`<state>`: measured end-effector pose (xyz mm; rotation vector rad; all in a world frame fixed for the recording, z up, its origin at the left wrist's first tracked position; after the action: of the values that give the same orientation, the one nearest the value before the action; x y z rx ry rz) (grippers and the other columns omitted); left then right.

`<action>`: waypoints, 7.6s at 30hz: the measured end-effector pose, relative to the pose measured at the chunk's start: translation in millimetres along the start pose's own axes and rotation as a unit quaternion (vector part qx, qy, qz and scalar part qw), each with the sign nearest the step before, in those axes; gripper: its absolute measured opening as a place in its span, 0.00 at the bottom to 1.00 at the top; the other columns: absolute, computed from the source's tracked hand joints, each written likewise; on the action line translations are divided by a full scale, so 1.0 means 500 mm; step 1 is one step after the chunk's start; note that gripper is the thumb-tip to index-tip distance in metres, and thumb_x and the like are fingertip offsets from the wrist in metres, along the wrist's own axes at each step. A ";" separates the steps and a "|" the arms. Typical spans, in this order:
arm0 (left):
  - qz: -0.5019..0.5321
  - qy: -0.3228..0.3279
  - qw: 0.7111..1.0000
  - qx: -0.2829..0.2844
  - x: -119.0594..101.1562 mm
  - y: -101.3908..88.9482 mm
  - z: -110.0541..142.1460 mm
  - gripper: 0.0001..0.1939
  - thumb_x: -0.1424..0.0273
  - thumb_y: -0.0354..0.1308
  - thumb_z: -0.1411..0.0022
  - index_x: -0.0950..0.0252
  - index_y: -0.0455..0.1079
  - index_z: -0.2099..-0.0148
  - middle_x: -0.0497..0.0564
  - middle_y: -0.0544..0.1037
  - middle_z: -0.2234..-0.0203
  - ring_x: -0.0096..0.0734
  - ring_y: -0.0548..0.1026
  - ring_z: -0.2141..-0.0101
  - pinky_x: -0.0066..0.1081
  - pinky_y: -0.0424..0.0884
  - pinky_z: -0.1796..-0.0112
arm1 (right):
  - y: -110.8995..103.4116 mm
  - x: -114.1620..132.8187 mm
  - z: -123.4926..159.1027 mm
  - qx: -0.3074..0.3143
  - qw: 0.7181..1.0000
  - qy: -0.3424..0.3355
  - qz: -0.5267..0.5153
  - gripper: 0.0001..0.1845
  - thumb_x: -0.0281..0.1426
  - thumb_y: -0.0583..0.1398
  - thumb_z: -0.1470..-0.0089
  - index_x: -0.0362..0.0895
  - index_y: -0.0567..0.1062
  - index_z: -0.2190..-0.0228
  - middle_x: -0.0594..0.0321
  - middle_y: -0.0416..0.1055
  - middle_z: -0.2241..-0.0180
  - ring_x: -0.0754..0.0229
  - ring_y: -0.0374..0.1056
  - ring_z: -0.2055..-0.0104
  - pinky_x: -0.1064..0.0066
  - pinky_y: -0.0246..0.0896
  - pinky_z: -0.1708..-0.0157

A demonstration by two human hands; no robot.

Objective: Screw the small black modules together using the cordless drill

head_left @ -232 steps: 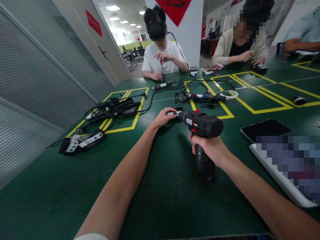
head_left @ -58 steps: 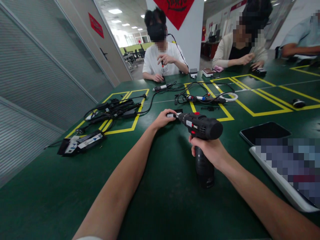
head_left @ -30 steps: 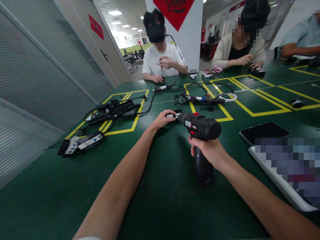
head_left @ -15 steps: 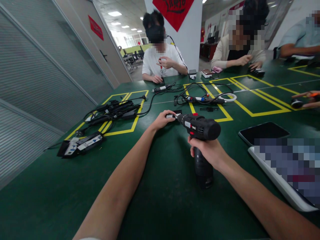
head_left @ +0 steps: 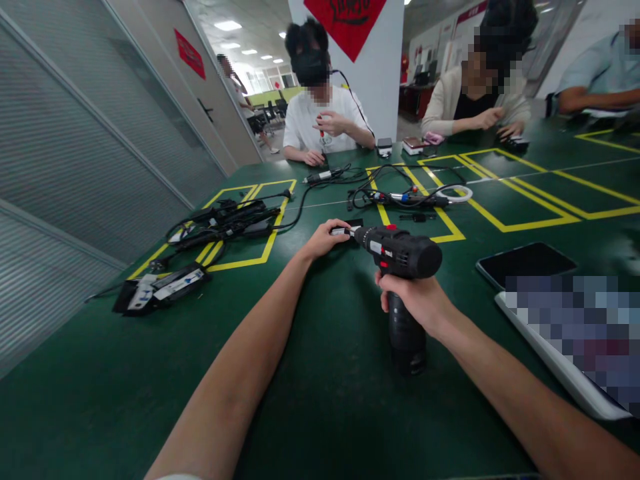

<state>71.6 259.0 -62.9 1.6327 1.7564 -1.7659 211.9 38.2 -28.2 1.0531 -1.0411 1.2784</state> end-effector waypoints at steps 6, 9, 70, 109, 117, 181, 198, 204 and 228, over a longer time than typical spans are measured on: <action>0.015 -0.002 1.000 0.004 0.000 0.002 -0.001 0.19 0.61 0.62 0.48 0.63 0.74 0.54 0.51 0.76 0.55 0.38 0.72 0.52 0.38 0.64 0.47 | -0.002 -0.002 0.000 0.002 1.000 0.009 -0.012 0.04 0.29 0.61 0.56 0.42 0.73 0.74 0.64 0.70 0.80 0.62 0.66 0.81 0.68 0.60 0.76; 0.020 -0.007 1.000 0.001 0.000 0.002 0.000 0.19 0.61 0.62 0.48 0.63 0.74 0.54 0.51 0.76 0.55 0.39 0.72 0.52 0.38 0.64 0.46 | -0.001 0.003 0.000 0.005 1.000 -0.003 -0.017 0.04 0.29 0.61 0.56 0.42 0.73 0.73 0.63 0.72 0.77 0.63 0.66 0.81 0.68 0.60 0.76; 0.023 -0.010 1.000 -0.002 -0.009 0.000 0.004 0.18 0.60 0.61 0.47 0.62 0.74 0.54 0.52 0.76 0.55 0.39 0.72 0.53 0.39 0.65 0.48 | 0.000 -0.001 -0.003 0.008 0.999 -0.011 -0.030 0.04 0.29 0.61 0.56 0.43 0.72 0.73 0.64 0.70 0.79 0.63 0.66 0.81 0.68 0.60 0.76; 0.030 -0.025 0.999 -0.006 0.000 -0.001 0.003 0.19 0.59 0.61 0.47 0.62 0.74 0.55 0.52 0.77 0.55 0.40 0.72 0.52 0.40 0.65 0.47 | -0.002 -0.001 -0.003 0.008 0.999 -0.022 -0.038 0.04 0.29 0.61 0.56 0.44 0.72 0.72 0.63 0.71 0.77 0.61 0.67 0.80 0.67 0.61 0.76; 0.035 -0.023 0.999 -0.003 0.002 0.000 0.003 0.19 0.60 0.61 0.47 0.62 0.74 0.55 0.51 0.77 0.56 0.40 0.72 0.52 0.39 0.65 0.47 | -0.005 -0.012 -0.009 0.001 0.999 -0.019 -0.041 0.05 0.28 0.61 0.57 0.43 0.72 0.73 0.63 0.71 0.78 0.61 0.67 0.80 0.68 0.61 0.77; 0.034 -0.025 0.999 -0.007 0.008 -0.002 0.000 0.18 0.61 0.61 0.48 0.62 0.75 0.55 0.52 0.77 0.55 0.39 0.72 0.52 0.40 0.64 0.46 | -0.001 0.002 -0.003 0.004 1.000 -0.011 -0.017 0.04 0.29 0.61 0.57 0.42 0.73 0.74 0.65 0.68 0.82 0.62 0.65 0.81 0.69 0.61 0.78; 0.038 -0.033 0.999 -0.010 0.006 -0.002 0.002 0.18 0.60 0.61 0.48 0.61 0.75 0.55 0.51 0.77 0.55 0.40 0.71 0.51 0.40 0.64 0.46 | -0.008 -0.004 -0.009 0.009 0.998 -0.021 -0.052 0.06 0.28 0.62 0.58 0.43 0.73 0.72 0.63 0.71 0.79 0.61 0.67 0.80 0.69 0.62 0.78; 0.043 -0.020 0.999 -0.007 0.004 0.000 0.002 0.18 0.60 0.61 0.47 0.61 0.75 0.55 0.52 0.77 0.55 0.40 0.71 0.51 0.39 0.64 0.46 | -0.009 -0.007 -0.008 0.009 0.999 -0.012 -0.036 0.05 0.28 0.61 0.57 0.42 0.73 0.72 0.63 0.71 0.79 0.62 0.66 0.80 0.69 0.62 0.78; 0.028 -0.026 0.999 -0.009 -0.002 -0.002 0.003 0.18 0.60 0.61 0.47 0.62 0.75 0.55 0.52 0.77 0.56 0.40 0.71 0.52 0.40 0.64 0.46 | -0.006 -0.009 -0.012 0.013 0.999 -0.021 -0.049 0.05 0.28 0.61 0.57 0.43 0.73 0.72 0.63 0.71 0.78 0.61 0.67 0.79 0.67 0.62 0.76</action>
<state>70.2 257.5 -62.2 1.5983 1.6810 -1.7473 215.0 42.9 -34.0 1.1414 -0.9958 1.1980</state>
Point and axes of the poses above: each hand's wrist, its own z-axis away from the middle knuckle, its own y-axis out of the palm, x = y × z, the point moved 9 cm from there along -z, towards the middle knuckle
